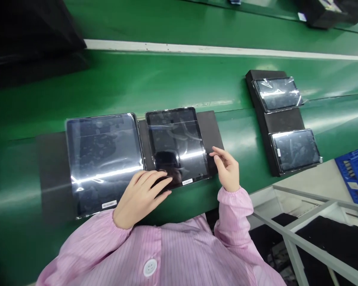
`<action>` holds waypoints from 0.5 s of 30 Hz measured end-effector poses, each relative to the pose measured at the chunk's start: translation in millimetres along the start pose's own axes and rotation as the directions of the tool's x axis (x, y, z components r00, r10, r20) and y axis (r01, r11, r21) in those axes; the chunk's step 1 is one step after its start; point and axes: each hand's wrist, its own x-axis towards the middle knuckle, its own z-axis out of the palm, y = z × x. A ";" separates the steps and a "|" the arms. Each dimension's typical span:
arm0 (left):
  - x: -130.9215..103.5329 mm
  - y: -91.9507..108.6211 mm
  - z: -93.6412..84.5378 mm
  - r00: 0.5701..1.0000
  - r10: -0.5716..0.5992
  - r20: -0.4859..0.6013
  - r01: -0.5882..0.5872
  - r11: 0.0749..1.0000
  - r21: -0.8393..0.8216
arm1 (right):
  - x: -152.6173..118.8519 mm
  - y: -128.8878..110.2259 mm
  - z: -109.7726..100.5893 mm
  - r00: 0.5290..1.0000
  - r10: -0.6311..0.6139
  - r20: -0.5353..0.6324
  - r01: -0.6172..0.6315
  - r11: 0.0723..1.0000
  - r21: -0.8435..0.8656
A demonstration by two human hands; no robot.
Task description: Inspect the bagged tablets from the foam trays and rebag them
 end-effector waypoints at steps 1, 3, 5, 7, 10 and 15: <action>2.1 -0.6 -0.4 1.000 0.009 -0.003 -0.009 1.000 -0.030 | -0.5 0.1 -1.2 1.000 0.007 0.002 -0.007 1.000 0.017; 5.6 -1.0 -1.3 1.000 0.001 -0.001 -0.001 0.996 -0.088 | 0.0 0.0 -3.5 1.000 0.023 0.005 -0.023 0.998 0.050; 7.8 -0.1 -2.4 0.999 -0.035 -0.003 0.034 0.990 -0.137 | 0.7 -0.1 -5.6 0.999 0.040 0.000 -0.040 0.996 0.082; 8.1 1.3 -3.5 0.995 -0.104 -0.011 0.100 0.980 -0.172 | 0.9 -0.2 -7.5 0.998 0.059 -0.010 -0.057 0.992 0.110; 4.5 0.6 -5.8 0.969 -0.245 -0.015 0.237 0.950 -0.201 | 0.4 -0.8 -9.9 0.996 0.089 -0.024 -0.085 0.985 0.151; -9.1 -10.8 -9.2 0.940 -0.334 0.065 0.339 0.906 -0.255 | 0.7 -3.3 -11.2 0.991 0.131 -0.017 -0.125 0.971 0.203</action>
